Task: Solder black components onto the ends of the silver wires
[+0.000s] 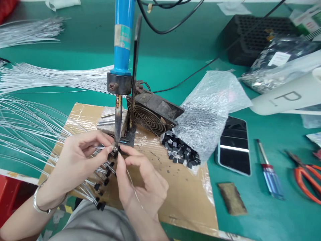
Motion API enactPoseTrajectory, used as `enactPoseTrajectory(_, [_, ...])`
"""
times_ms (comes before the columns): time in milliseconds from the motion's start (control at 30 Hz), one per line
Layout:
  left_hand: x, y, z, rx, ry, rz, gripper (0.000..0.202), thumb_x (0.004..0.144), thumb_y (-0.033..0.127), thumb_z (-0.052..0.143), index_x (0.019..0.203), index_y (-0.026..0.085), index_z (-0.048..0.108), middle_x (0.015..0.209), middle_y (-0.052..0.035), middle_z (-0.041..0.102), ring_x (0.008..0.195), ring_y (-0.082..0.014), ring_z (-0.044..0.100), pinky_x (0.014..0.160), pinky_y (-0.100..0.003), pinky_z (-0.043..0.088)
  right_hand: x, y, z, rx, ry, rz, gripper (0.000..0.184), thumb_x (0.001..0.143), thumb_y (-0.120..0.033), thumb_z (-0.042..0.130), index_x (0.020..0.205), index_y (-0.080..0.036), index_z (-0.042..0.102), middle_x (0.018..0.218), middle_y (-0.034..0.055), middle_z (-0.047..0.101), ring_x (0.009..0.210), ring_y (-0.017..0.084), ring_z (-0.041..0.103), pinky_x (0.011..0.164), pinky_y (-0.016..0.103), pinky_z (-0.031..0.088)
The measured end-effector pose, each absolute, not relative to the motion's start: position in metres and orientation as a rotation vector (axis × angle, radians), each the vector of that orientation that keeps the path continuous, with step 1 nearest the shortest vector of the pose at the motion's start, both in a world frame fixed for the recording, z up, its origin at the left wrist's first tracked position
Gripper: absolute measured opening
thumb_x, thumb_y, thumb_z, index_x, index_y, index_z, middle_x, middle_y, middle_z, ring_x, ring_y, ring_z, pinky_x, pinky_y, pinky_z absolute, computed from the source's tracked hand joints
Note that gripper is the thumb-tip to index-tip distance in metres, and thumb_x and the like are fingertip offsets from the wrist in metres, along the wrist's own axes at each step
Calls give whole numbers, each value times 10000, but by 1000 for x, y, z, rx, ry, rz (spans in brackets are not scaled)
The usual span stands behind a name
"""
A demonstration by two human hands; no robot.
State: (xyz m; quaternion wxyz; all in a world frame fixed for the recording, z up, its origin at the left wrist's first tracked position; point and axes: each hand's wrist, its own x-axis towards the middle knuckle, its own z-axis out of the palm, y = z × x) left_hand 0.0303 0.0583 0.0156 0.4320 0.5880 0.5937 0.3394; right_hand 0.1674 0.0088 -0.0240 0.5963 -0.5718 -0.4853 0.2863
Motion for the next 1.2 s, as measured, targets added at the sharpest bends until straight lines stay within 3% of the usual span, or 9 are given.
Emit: enactPoseTrajectory(1200, [29,57,13,1487,1465,847,94,817,171,631,748,187,694,870,-59,787,776,-205,733,564,-274,483,167,10,-25,-1304,-1138,647,146,888,-101,771,809,-206,706,1020,61,848,915,195,823,845,294,653])
